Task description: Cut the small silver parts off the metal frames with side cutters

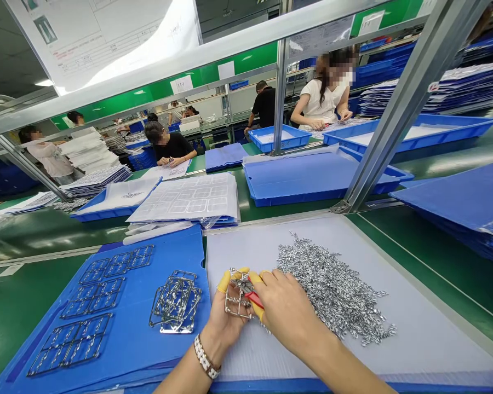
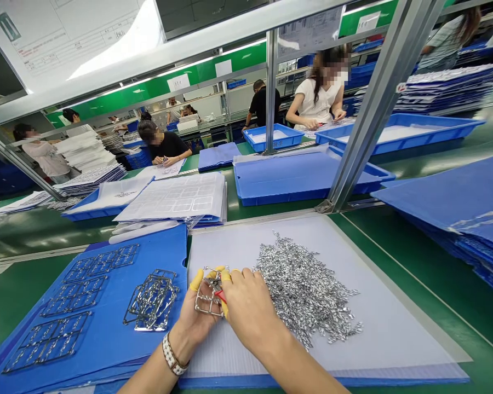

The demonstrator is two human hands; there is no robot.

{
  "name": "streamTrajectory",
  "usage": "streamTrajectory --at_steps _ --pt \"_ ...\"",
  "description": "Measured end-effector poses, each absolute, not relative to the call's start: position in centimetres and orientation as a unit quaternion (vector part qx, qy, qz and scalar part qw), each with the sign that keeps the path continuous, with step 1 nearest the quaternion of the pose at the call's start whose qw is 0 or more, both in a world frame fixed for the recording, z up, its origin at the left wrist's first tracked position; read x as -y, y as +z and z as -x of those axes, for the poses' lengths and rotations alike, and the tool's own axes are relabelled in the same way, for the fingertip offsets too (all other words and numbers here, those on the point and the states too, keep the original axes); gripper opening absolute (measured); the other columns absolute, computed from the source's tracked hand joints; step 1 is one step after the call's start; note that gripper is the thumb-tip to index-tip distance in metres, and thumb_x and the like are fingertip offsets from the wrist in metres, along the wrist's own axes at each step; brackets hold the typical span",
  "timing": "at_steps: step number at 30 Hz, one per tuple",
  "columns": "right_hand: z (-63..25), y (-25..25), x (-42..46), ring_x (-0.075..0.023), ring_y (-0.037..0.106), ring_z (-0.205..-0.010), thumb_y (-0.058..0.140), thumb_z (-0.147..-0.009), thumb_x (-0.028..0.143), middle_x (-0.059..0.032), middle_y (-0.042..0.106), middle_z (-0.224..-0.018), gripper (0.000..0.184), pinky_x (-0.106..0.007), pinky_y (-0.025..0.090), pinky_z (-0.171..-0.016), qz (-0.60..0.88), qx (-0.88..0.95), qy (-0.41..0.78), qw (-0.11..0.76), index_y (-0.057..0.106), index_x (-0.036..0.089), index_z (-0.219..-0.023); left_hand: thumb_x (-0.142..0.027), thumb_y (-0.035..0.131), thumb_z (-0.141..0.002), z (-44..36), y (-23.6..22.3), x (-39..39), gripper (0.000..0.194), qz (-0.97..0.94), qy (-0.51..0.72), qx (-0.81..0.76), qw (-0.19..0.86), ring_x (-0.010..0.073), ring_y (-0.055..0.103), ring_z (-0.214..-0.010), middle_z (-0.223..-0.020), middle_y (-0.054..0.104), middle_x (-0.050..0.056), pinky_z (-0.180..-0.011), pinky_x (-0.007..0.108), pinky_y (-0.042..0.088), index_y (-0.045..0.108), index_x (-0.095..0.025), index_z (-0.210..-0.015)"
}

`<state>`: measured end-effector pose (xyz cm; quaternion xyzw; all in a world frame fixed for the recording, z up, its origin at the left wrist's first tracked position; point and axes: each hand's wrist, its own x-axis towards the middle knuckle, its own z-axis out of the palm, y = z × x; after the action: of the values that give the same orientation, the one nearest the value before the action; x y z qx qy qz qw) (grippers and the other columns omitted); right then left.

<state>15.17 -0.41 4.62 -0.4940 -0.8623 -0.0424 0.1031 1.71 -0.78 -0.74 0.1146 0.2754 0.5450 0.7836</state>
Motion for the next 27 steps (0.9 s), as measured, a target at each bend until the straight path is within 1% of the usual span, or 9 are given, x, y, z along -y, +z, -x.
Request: streamTrajectory --at_steps 4,7,10,13,16,19,23,27 --pt "-15.2 4.9 0.5 -0.021 0.057 -0.077 0.061 -0.075 0.012 -0.0037 0.064 -0.083 0.024 -0.034 0.032 -0.068 0.493 0.863 -0.045 0.098 0.061 0.019 -0.097 -0.044 0.053 -0.086 -1.7 -0.5 0.9 0.037 -0.12 0.544 -0.279 0.782 0.0149 0.061 -0.073 -0.094 0.068 0.006 -0.06 0.024 0.043 0.065 -0.017 -0.108" --pt "-16.1 4.8 0.6 -0.0206 0.057 -0.08 0.064 -0.075 0.017 -0.0036 0.064 -0.085 0.027 -0.034 0.032 -0.07 0.495 0.86 -0.042 0.118 0.06 0.019 -0.102 -0.044 0.051 -0.087 -1.6 -0.3 0.9 0.039 -0.125 0.539 -0.271 0.788 0.0166 0.062 -0.075 -0.098 0.068 0.008 -0.062 0.026 0.044 0.063 -0.016 -0.109" --pt "-17.5 4.4 0.8 -0.0204 0.055 -0.085 0.064 -0.078 0.023 -0.0044 0.064 -0.089 0.029 -0.033 0.031 -0.072 0.512 0.848 -0.044 0.133 0.058 0.02 -0.106 -0.051 0.048 -0.086 -1.3 -0.4 0.9 0.046 -0.129 0.52 -0.265 0.802 0.0211 0.064 -0.077 -0.104 0.066 0.01 -0.062 0.03 0.046 0.061 -0.017 -0.114" --pt "-18.4 3.8 1.0 -0.0206 0.055 -0.085 0.063 -0.079 0.026 -0.004 0.064 -0.089 0.025 -0.033 0.03 -0.071 0.53 0.839 -0.041 0.12 0.059 0.021 -0.104 -0.053 0.046 -0.086 -1.1 -0.5 0.9 0.051 -0.134 0.509 -0.275 0.804 0.0248 0.065 -0.081 -0.108 0.065 0.012 -0.068 0.036 0.049 0.058 -0.015 -0.117" --pt "-18.3 3.4 1.1 -0.0212 0.054 -0.085 0.061 -0.08 0.026 -0.0046 0.064 -0.089 0.022 -0.034 0.029 -0.071 0.526 0.843 -0.041 0.11 0.059 0.02 -0.102 -0.052 0.045 -0.087 -1.0 -0.7 0.9 0.052 -0.14 0.503 -0.281 0.806 0.0236 0.065 -0.08 -0.108 0.066 0.014 -0.072 0.039 0.05 0.057 -0.013 -0.119" --pt "-17.8 3.3 1.1 -0.0216 0.054 -0.086 0.059 -0.081 0.022 -0.0056 0.064 -0.089 0.019 -0.033 0.028 -0.07 0.519 0.847 -0.041 0.106 0.058 0.02 -0.1 -0.051 0.044 -0.087 -1.1 -0.6 1.0 0.052 -0.138 0.504 -0.285 0.803 0.0218 0.064 -0.078 -0.106 0.066 0.014 -0.071 0.038 0.051 0.058 -0.012 -0.119" --pt "-17.4 3.3 1.0 -0.022 0.054 -0.085 0.062 -0.077 0.019 -0.0048 0.063 -0.086 0.021 -0.033 0.028 -0.069 0.517 0.849 -0.041 0.098 0.058 0.02 -0.097 -0.049 0.044 -0.088 -1.3 -0.5 1.0 0.05 -0.141 0.508 -0.292 0.798 0.021 0.064 -0.076 -0.104 0.067 0.013 -0.069 0.037 0.051 0.06 -0.011 -0.116" --pt "-17.2 3.3 1.0 -0.022 0.055 -0.08 0.058 -0.082 0.017 -0.004 0.063 -0.082 0.012 -0.035 0.028 -0.067 0.512 0.852 -0.057 0.096 0.06 0.02 -0.093 -0.049 0.044 -0.088 -1.3 -0.6 1.0 0.05 -0.139 0.507 -0.296 0.797 0.0204 0.063 -0.073 -0.101 0.068 0.013 -0.068 0.037 0.051 0.061 -0.01 -0.115"
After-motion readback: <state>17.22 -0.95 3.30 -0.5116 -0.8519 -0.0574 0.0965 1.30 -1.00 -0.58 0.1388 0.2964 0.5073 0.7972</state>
